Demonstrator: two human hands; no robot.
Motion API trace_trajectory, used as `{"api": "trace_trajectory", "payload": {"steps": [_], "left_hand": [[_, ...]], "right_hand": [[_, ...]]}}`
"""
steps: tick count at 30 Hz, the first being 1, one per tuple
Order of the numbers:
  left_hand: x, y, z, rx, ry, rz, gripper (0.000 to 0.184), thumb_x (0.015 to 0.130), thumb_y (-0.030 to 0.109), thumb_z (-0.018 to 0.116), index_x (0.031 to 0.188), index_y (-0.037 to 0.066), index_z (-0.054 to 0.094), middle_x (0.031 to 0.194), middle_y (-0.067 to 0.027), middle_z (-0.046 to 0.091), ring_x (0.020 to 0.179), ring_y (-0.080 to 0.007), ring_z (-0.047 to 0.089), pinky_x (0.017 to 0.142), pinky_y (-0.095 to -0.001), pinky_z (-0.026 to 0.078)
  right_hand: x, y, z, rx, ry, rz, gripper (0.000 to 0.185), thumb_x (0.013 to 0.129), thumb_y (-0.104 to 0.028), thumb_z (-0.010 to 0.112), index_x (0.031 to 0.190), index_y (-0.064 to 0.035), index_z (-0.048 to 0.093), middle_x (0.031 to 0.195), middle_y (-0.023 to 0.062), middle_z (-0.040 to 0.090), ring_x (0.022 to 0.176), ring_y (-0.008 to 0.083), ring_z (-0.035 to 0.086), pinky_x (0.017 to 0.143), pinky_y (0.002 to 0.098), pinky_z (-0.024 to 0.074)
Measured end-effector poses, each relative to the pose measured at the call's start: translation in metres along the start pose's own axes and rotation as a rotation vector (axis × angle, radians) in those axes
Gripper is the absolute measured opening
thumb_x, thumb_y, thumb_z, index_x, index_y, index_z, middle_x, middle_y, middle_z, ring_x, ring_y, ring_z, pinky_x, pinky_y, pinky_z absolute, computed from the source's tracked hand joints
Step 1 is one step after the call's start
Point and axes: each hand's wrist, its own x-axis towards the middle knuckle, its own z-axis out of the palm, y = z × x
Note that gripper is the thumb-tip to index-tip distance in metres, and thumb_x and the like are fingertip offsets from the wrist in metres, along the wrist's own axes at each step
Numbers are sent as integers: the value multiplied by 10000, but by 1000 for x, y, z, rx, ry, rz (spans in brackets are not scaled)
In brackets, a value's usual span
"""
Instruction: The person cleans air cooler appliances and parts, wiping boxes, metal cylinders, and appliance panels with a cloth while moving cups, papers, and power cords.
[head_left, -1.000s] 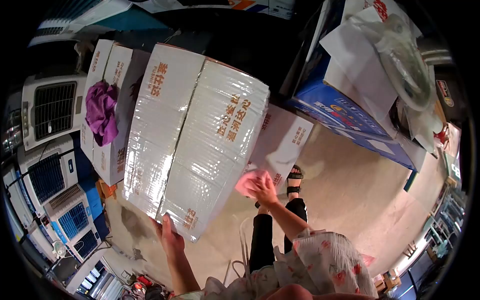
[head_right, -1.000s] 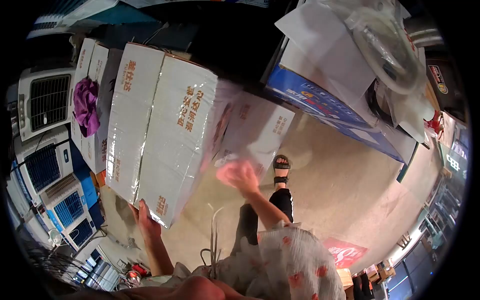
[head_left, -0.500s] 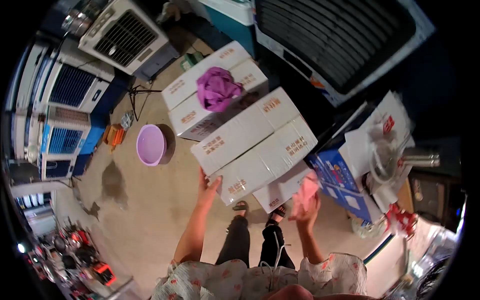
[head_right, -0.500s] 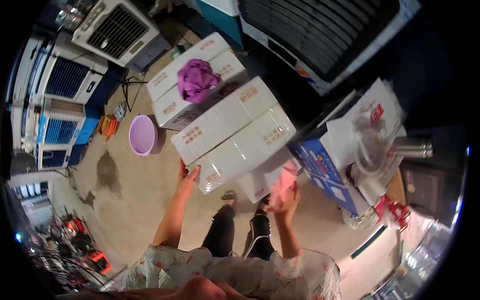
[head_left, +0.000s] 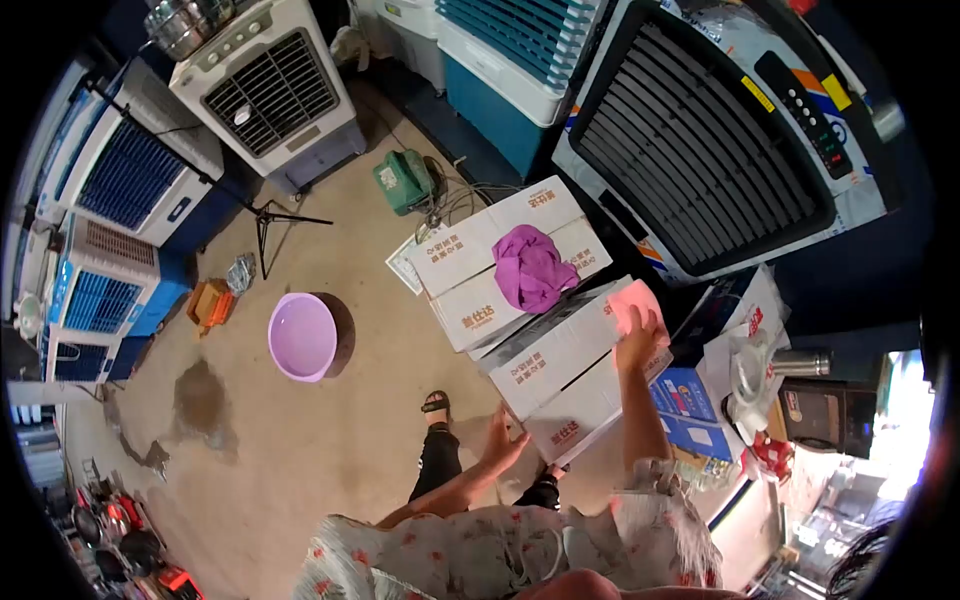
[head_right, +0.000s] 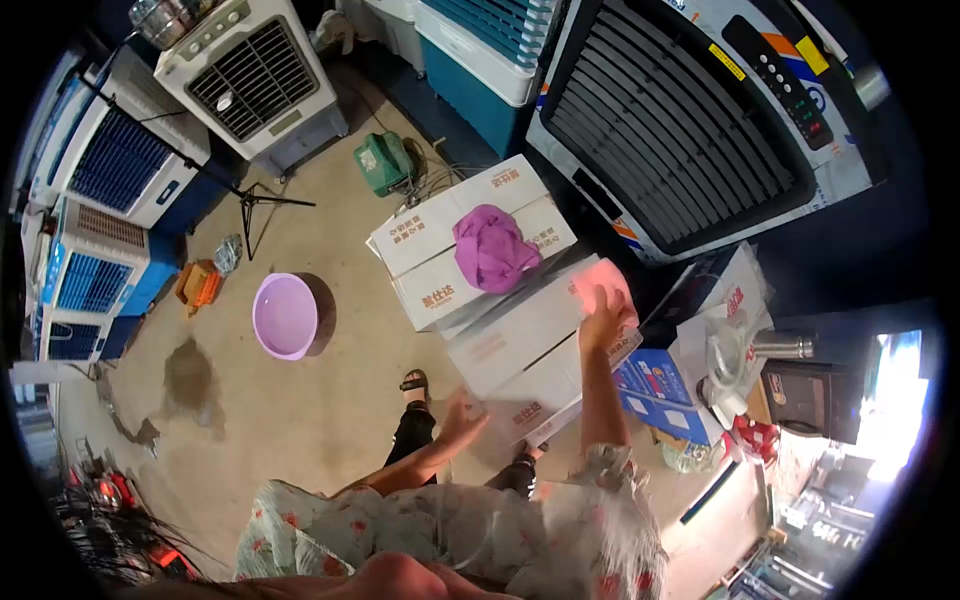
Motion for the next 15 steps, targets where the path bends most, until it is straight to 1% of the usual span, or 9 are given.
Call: {"api": "trace_trajectory", "payload": {"steps": [1,3,5,6,8,10,11,14,15], "left_hand": [[3,15,-21,80,-99,-53,706,758,192,662,1331,6,293,1260,-237,398,1123,-367,416,940,-449,350],[20,50,-59,231,52,153,601,775,227,636,1270,6,375,1169,-228,446,1089,-378,421,915,-457,360],[68,89,-77,303,242,439,574,744,202,640,1239,12,421,1124,-219,461,1052,-384,429,903,-456,360],[98,108,-86,287,182,511,612,718,185,652,1260,22,418,1123,-216,461,1063,-386,418,912,-461,352],[146,153,-89,392,183,609,722,682,220,703,1320,100,388,1270,-207,393,1137,-420,362,957,-481,326],[189,181,-83,543,171,680,776,634,266,748,1325,183,405,1367,-169,326,1178,-437,323,977,-489,319],[205,192,-80,661,144,667,786,608,289,767,1314,220,428,1409,-142,292,1198,-441,304,982,-489,320],[258,168,-67,836,-101,660,535,654,293,733,1138,136,568,1194,-127,512,1067,-409,430,918,-492,353],[255,168,-58,727,-114,644,483,669,272,718,1096,110,563,1142,-136,531,1018,-404,447,898,-482,370]], "right_hand": [[0,-5,11,-21,-18,36,463,722,-22,600,1165,-143,544,1270,85,430,1200,344,359,953,504,346],[-54,-15,47,191,105,-155,516,678,63,524,1152,-133,578,1207,140,484,1173,359,380,976,513,297],[-114,-61,2,233,-192,-336,514,657,41,545,1141,-126,585,1187,121,504,1189,362,373,991,508,276],[-133,-76,-22,340,-282,-406,505,645,13,572,1128,-132,590,1174,112,525,1170,340,408,972,486,304],[-172,-104,-68,564,-494,-517,491,620,-42,626,1100,-145,600,1149,94,568,1132,295,480,933,443,362],[-216,-92,-89,628,-500,-193,475,644,-25,647,1107,-118,598,1113,122,576,1100,323,494,911,415,407],[-225,-91,-110,720,-406,-155,468,720,-13,631,1172,-95,541,1045,122,600,952,285,573,787,387,480],[-280,-35,-121,1612,-543,832,527,798,38,560,1289,-73,403,940,129,612,678,181,584,567,296,507],[-285,-32,-138,1537,-394,827,542,798,58,538,1302,-75,390,932,131,611,648,170,576,548,285,504]]}}
